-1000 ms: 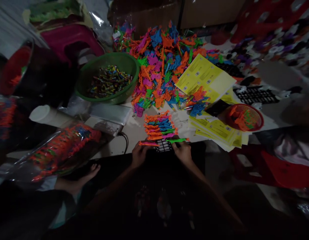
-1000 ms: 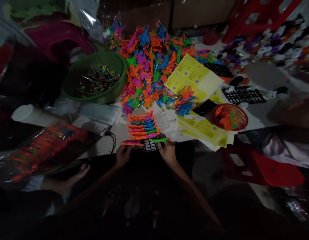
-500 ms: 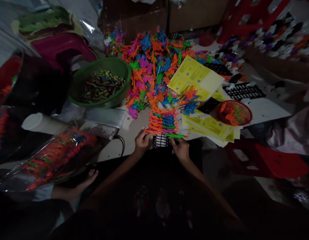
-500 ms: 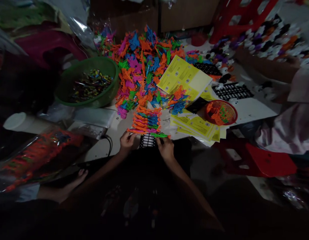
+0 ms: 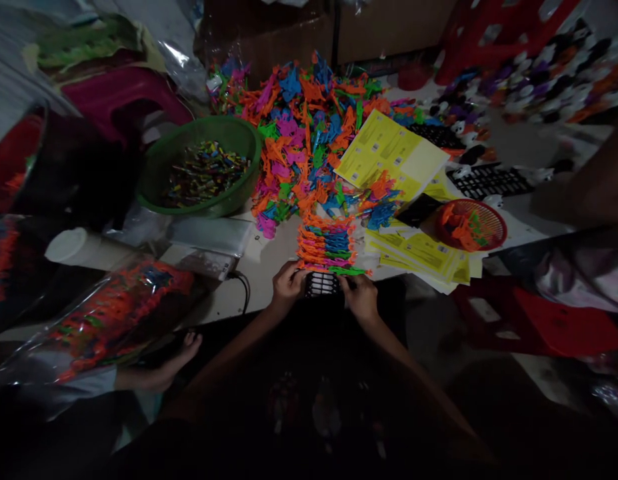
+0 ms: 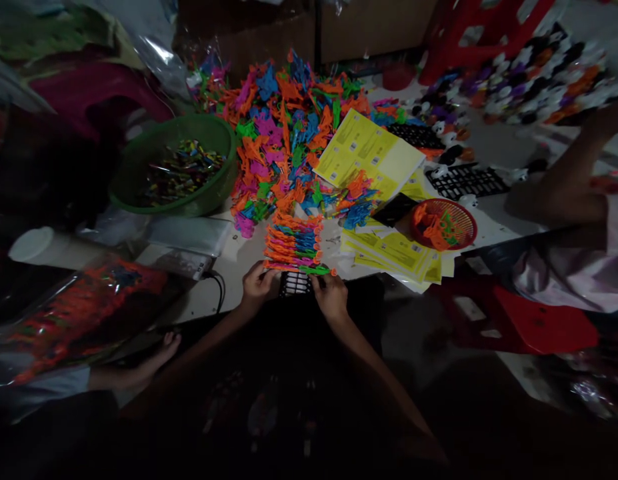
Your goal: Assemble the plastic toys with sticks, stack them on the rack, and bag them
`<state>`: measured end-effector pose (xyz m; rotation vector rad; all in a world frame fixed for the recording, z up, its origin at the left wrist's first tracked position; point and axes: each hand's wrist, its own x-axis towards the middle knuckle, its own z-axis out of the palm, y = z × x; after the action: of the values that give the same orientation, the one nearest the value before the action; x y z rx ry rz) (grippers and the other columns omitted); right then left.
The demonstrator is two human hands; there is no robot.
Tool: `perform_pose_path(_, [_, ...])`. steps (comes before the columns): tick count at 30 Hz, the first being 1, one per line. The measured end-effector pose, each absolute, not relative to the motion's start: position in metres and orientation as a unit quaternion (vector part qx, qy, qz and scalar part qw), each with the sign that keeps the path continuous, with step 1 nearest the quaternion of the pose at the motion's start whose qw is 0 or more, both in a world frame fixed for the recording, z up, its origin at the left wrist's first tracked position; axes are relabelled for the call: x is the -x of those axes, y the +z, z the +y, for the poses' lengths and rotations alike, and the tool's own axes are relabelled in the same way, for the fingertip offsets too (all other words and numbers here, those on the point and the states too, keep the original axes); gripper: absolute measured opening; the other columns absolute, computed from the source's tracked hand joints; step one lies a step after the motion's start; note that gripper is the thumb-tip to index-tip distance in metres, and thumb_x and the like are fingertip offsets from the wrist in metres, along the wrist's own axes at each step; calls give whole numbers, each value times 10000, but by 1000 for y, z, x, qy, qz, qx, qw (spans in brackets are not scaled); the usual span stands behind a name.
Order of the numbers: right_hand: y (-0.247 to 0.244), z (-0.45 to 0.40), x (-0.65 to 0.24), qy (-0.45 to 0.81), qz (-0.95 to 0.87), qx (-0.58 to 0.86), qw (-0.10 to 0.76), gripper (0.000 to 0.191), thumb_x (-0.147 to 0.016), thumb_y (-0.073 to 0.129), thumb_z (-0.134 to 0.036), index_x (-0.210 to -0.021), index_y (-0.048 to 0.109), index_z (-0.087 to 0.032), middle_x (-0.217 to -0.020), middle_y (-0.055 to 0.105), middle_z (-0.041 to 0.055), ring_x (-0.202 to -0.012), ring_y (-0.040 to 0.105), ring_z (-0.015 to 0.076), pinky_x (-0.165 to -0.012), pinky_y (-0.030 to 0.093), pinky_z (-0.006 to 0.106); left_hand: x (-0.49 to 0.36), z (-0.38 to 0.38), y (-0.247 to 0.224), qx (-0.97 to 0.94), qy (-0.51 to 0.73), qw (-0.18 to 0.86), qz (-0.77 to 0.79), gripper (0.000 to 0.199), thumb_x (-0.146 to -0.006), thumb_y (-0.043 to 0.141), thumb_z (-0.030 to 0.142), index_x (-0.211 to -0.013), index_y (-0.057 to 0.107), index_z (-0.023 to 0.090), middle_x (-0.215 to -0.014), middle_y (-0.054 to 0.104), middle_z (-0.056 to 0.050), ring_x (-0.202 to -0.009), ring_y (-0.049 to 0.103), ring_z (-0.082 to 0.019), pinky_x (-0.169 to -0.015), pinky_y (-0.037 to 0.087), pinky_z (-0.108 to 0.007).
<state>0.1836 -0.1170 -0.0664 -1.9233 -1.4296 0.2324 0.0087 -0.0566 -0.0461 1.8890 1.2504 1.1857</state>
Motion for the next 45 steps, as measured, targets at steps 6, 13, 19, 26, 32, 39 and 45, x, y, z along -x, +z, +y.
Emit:
perform_pose_path(6, [-67,-117,-184,89,-560,746,349,418,-820,425,-501,-757,674,-172,-717,674,93,-660,612,187,-622,461,280,-3,-52,-51,-713,433,272,480,109,-778,527,231,-758,625,188,-729,630,-14,-693,579,-117,-645,457,-210])
perform_pose_path(13, [-64,-116,-183,67,-567,756,320,445,-827,403,-503,-756,674,-156,-701,668,112,-646,608,198,-599,447,284,-8,-55,-49,-693,440,304,483,121,-783,524,277,-785,604,187,-751,608,-18,-712,573,-117,-656,461,-215])
perform_pose_path(19, [-61,-116,-181,70,-564,761,313,433,-830,403,-483,-770,680,-155,-704,677,110,-651,622,199,-590,446,279,-12,-62,-62,-650,410,353,533,254,-709,627,358,-877,574,175,-816,602,-32,-736,570,-127,-674,462,-238])
perform_pose_path(26, [-60,-114,-183,71,-565,761,310,429,-812,418,-491,-689,670,-166,-639,668,89,-596,616,191,-546,429,266,-13,-51,-64,-722,394,259,506,166,-741,588,302,-624,571,186,-668,574,-9,-647,543,-114,-618,437,-221])
perform_pose_path(32, [-57,-112,-181,65,-593,751,284,388,-821,418,-443,-773,675,-157,-701,674,109,-666,622,204,-577,425,271,-10,-51,-65,-748,397,230,480,154,-762,577,308,-664,586,189,-705,606,-25,-692,569,-130,-668,457,-242])
perform_pose_path(39, [-56,-110,-182,71,-611,742,267,358,-811,433,-431,-741,660,-164,-678,664,95,-640,606,192,-580,430,268,-8,-50,-69,-767,386,237,455,142,-796,540,311,-825,614,194,-834,641,-50,-791,590,-149,-720,470,-266])
perform_pose_path(45, [-63,-110,-180,81,-599,743,287,332,-810,448,-409,-729,655,-162,-718,665,108,-703,615,212,-643,458,300,-11,-48,-69,-778,370,222,457,149,-791,540,320,-839,618,203,-852,638,-56,-806,586,-158,-721,475,-268])
